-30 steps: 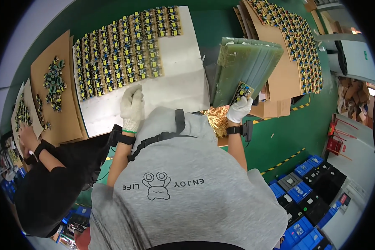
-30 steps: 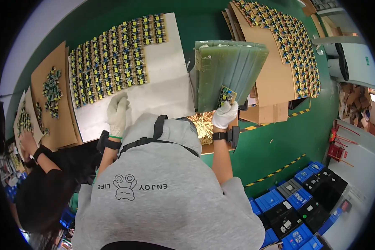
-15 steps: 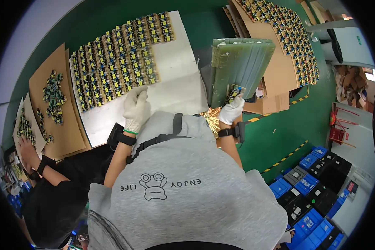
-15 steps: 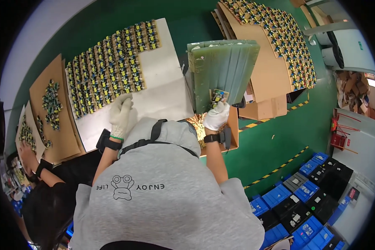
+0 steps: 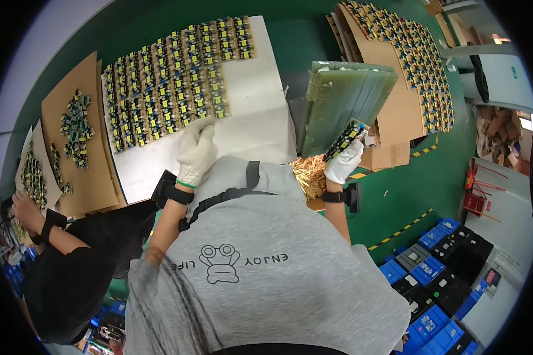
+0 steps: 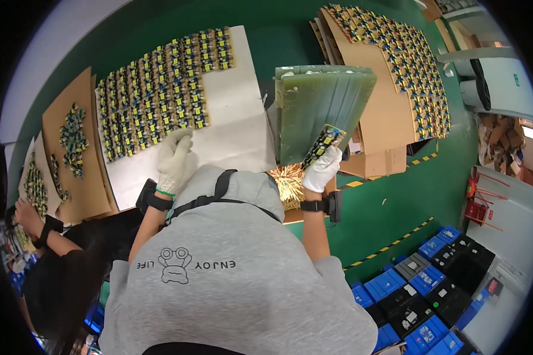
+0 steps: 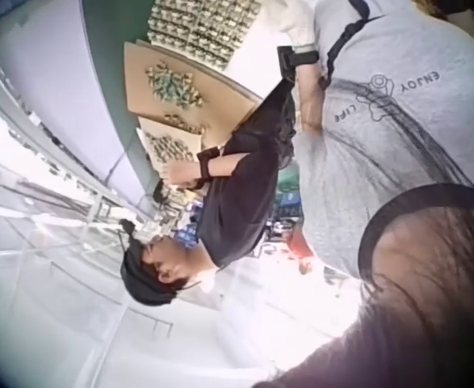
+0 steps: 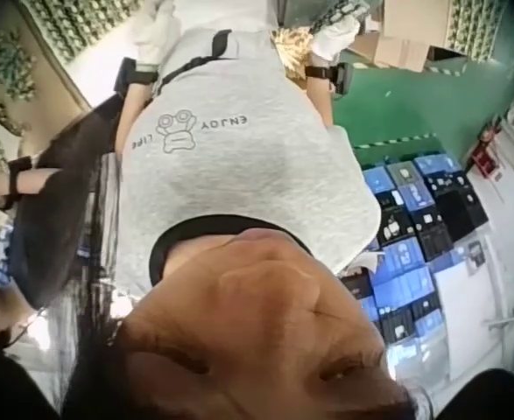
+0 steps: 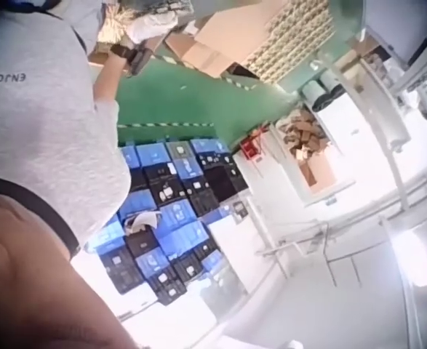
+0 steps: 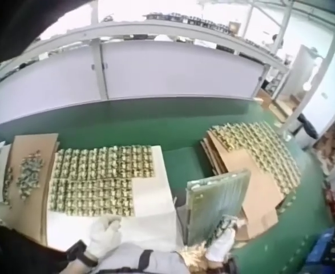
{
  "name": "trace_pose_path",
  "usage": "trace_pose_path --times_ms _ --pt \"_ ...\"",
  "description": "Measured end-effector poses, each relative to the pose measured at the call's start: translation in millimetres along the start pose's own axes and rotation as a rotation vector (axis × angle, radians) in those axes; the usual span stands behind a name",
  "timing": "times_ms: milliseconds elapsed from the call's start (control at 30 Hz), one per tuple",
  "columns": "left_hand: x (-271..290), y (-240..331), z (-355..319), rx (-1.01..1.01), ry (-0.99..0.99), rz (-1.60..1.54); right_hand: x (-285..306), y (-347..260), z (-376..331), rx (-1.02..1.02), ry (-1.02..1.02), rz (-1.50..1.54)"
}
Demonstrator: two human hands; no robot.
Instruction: Manually arrange small electronic components into a specific pattern on circuit boards.
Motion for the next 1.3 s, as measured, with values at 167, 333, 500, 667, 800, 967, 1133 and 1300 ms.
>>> trace_pose_path --times_ms 167,333,500,667,800,967,1133,1300 --pt "-26 106 -7 -0.061 -0.430 -0.334 -9 -93 1 0.266 -0.751 -0.071" --pt "-37 151 -2 -0.052 -0.743 -0.037 -36 -115 -10 0.531 -0.570 -0.156" --pt "-38 127 -10 0.127 -0.367 -0.375 -28 -103 -48 -0.256 -0.283 0.130" --pt "-52 137 -22 -0.096 -0.605 -0.050 -33 -97 -39 -0.242 -0.252 0.385" --pt "-50 116 -13 -0.116 -0.529 0.169 -11 -102 -4 -0.345 -0.009 0.371" --pt "-39 99 -10 -0.069 -0.528 0.033 -3 -30 2 0.097 -0.123 -0.217" --pt "-35 84 -15 -0.066 -0.498 -0.047 -22 -30 -1 0.369 0.033 -0.354" --pt "-27 72 -19 -0.158 -0.426 0.117 -19 -21 2 0.152 -0.082 -0.095"
Point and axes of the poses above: each hand's wrist, its own z-axis towards the middle knuckle, its own x-axis out of the back of the hand, y = z × x, the point moved 1 cm from there along z, towards the middle knuckle, and after that the axes turned 1 degree about x, right-handed, at the moved point
